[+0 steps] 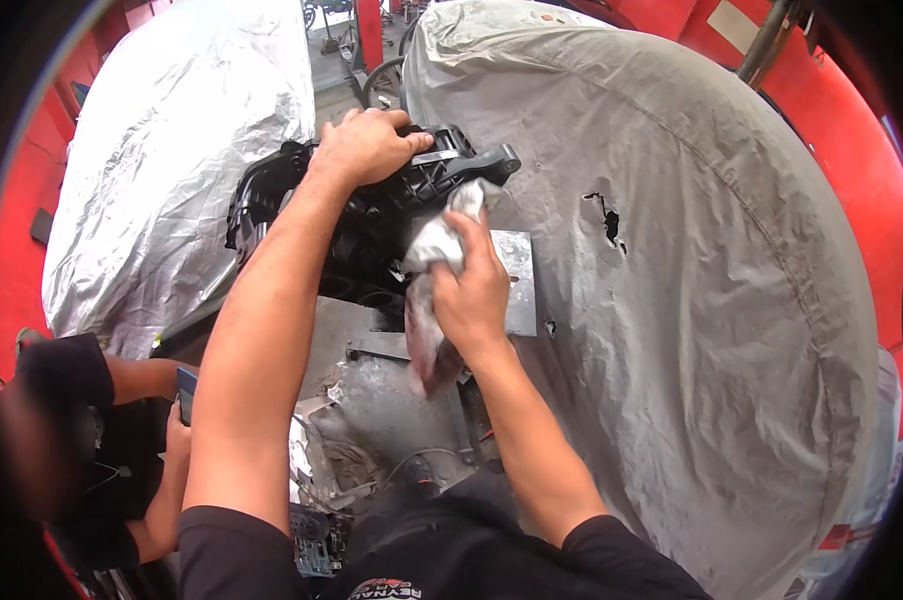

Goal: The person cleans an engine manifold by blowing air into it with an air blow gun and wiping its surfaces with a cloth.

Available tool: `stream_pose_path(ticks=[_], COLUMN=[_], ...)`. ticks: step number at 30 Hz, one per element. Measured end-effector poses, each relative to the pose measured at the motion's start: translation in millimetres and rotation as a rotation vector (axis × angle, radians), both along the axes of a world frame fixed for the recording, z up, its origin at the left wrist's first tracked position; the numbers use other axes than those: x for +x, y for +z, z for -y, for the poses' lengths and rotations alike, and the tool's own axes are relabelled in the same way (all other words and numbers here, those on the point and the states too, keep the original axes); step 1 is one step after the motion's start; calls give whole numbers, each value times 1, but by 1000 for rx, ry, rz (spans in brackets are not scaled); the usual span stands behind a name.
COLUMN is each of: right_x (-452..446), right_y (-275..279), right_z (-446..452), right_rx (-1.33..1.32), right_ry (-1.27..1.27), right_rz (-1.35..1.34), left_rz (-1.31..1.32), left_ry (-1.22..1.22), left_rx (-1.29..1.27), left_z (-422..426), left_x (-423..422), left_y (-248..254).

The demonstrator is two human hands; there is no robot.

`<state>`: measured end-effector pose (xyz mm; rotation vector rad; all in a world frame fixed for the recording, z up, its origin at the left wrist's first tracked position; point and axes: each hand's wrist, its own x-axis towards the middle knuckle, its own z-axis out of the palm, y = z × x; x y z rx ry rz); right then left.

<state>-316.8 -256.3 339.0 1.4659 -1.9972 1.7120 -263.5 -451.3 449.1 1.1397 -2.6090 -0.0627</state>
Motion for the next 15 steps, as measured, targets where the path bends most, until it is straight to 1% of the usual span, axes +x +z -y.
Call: stream_pose_path(ticks=[1, 5, 8, 11, 14, 15], right_x=[-1, 2, -1, 0, 5, 7], right_y=[6, 12, 4, 3, 13, 17], right_z=[3, 10, 14, 14, 18, 19], right_rx=[58, 72, -48, -80, 1, -32], right_ry=[-16, -116, -146, -78, -70, -95], right_rz=[5, -60, -133, -195, 14, 38], left_rz=[-2, -33, -40, -23, -13, -13], left_ry=[-19, -75, -57, -20, -17, -15], left_rx=[15, 50, 51, 50, 62, 68], left_z=[-2, 5, 0, -6, -8, -7], left_x=[1, 6, 5, 5, 6, 6], left_y=[-2, 2, 4, 5, 7, 7])
